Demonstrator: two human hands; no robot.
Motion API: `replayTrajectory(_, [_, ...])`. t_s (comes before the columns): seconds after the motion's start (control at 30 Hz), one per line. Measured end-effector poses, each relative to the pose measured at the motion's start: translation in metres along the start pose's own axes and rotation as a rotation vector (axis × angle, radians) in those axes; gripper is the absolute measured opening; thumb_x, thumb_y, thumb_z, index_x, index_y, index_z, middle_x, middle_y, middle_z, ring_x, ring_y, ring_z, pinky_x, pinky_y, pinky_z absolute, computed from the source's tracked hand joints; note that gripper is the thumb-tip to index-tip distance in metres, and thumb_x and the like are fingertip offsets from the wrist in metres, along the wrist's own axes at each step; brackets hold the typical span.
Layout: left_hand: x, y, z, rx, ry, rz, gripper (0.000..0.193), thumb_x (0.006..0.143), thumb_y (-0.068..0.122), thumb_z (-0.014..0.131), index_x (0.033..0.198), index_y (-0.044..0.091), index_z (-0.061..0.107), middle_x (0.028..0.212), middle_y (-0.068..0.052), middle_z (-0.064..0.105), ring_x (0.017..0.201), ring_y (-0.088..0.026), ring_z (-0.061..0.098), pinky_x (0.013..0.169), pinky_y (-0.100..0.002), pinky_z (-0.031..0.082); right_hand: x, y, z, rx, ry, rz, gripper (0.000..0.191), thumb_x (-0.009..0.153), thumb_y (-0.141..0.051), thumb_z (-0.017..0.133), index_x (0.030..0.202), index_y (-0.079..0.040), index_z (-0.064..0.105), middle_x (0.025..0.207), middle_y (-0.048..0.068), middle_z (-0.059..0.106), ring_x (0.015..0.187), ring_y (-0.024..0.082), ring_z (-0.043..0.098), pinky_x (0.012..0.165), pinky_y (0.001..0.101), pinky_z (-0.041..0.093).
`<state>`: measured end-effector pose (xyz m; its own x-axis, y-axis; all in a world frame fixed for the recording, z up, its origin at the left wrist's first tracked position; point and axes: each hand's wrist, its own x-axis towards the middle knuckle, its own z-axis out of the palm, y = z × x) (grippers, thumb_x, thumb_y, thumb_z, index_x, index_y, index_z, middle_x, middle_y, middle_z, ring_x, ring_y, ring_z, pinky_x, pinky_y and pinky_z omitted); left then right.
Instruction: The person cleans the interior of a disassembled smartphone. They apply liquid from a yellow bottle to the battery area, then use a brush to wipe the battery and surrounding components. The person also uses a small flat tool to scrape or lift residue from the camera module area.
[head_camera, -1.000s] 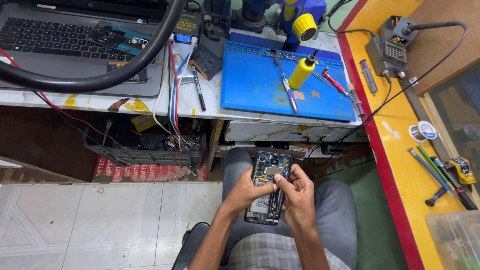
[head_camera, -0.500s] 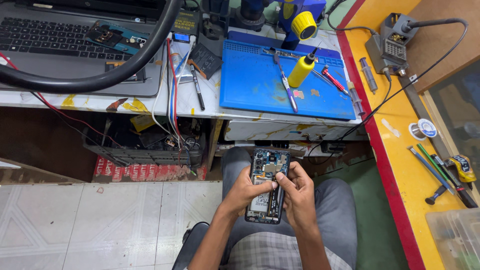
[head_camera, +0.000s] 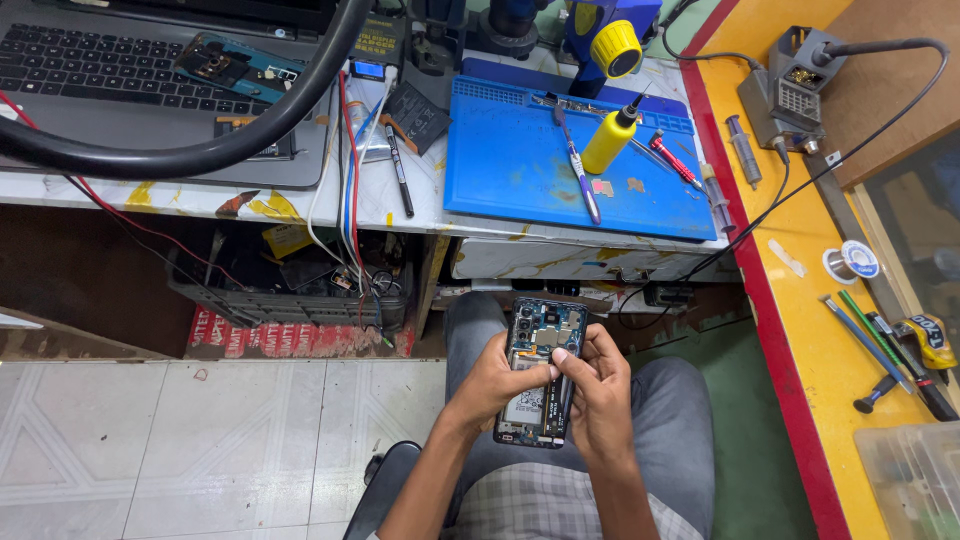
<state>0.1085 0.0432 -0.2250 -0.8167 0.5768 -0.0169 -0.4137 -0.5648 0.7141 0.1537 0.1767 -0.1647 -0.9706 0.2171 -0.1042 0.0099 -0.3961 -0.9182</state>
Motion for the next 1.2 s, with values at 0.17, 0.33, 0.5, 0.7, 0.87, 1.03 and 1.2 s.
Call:
replayTrajectory(0.17, [0.001, 0.0, 0.0, -0.007, 0.016, -0.006, 0.036, 0.086, 0.003, 0.075, 0.12, 0.0, 0.062, 0.104, -0.006, 0.072, 0.089, -0.01, 0.07, 0.079, -0.028, 0.06, 0.0, 0.0, 0.002, 0.011, 0.035, -0.002, 0.016, 0.092, 0.002, 0.064, 0.107, 0.0, 0.061, 0.1, 0.009, 0.068, 0.088, 0.011, 0.067, 0.078, 0.0263, 0.056])
replayTrajectory(0.33, [0.002, 0.001, -0.001, 0.025, 0.004, -0.007, 0.035, 0.086, 0.004, 0.075, 0.119, 0.0, 0.063, 0.103, -0.005, 0.072, 0.088, -0.01, 0.069, 0.078, -0.027, 0.06, 0.0, 0.004, 0.003, 0.04, 0.047, -0.003, 0.014, 0.091, 0.002, 0.065, 0.103, -0.002, 0.061, 0.097, 0.007, 0.067, 0.082, 0.008, 0.065, 0.07, 0.0234, 0.054])
replayTrajectory(0.5, [0.002, 0.0, -0.003, 0.027, -0.013, -0.02, 0.033, 0.087, 0.005, 0.074, 0.118, 0.0, 0.063, 0.101, -0.005, 0.072, 0.087, -0.009, 0.069, 0.077, -0.027, 0.059, 0.001, 0.009, -0.001, 0.041, 0.056, -0.02, 0.013, 0.09, 0.003, 0.065, 0.099, -0.003, 0.059, 0.091, 0.005, 0.065, 0.074, 0.004, 0.062, 0.061, 0.0192, 0.051])
replayTrajectory(0.7, [0.002, 0.003, -0.001, 0.056, 0.01, -0.019, 0.034, 0.086, 0.005, 0.074, 0.118, 0.0, 0.063, 0.102, -0.005, 0.071, 0.088, -0.009, 0.069, 0.077, -0.027, 0.059, 0.002, 0.011, -0.002, 0.034, 0.078, -0.015, 0.013, 0.09, 0.002, 0.066, 0.095, -0.005, 0.057, 0.084, 0.003, 0.065, 0.057, 0.0, 0.052, 0.039, 0.0162, 0.036])
replayTrajectory(0.87, [0.003, 0.004, 0.005, 0.003, 0.017, -0.021, 0.034, 0.087, 0.004, 0.073, 0.119, 0.0, 0.062, 0.103, -0.005, 0.071, 0.088, -0.009, 0.069, 0.078, -0.027, 0.06, 0.005, -0.001, -0.001, -0.022, 0.024, 0.014, 0.013, 0.091, -0.002, 0.066, 0.102, -0.003, 0.059, 0.09, 0.003, 0.065, 0.065, 0.0, 0.056, 0.046, 0.0171, 0.039])
replayTrajectory(1.03, [0.005, 0.004, 0.003, 0.011, 0.007, -0.014, 0.033, 0.088, 0.005, 0.072, 0.12, 0.0, 0.063, 0.103, -0.006, 0.072, 0.088, -0.01, 0.07, 0.078, -0.028, 0.061, 0.004, -0.013, -0.001, -0.062, -0.022, 0.086, 0.032, 0.086, -0.009, 0.069, 0.117, -0.004, 0.065, 0.089, 0.0, 0.064, 0.054, -0.004, 0.046, 0.038, 0.0148, 0.031])
replayTrajectory(1.2, [0.006, 0.001, 0.0, 0.035, 0.007, -0.007, 0.033, 0.089, 0.006, 0.075, 0.119, 0.0, 0.063, 0.103, -0.005, 0.071, 0.09, -0.009, 0.069, 0.078, -0.027, 0.06, 0.006, -0.008, 0.002, -0.048, 0.009, 0.137, 0.033, 0.086, -0.008, 0.068, 0.118, -0.002, 0.065, 0.089, 0.001, 0.066, 0.061, 0.0, 0.056, 0.042, 0.0184, 0.035])
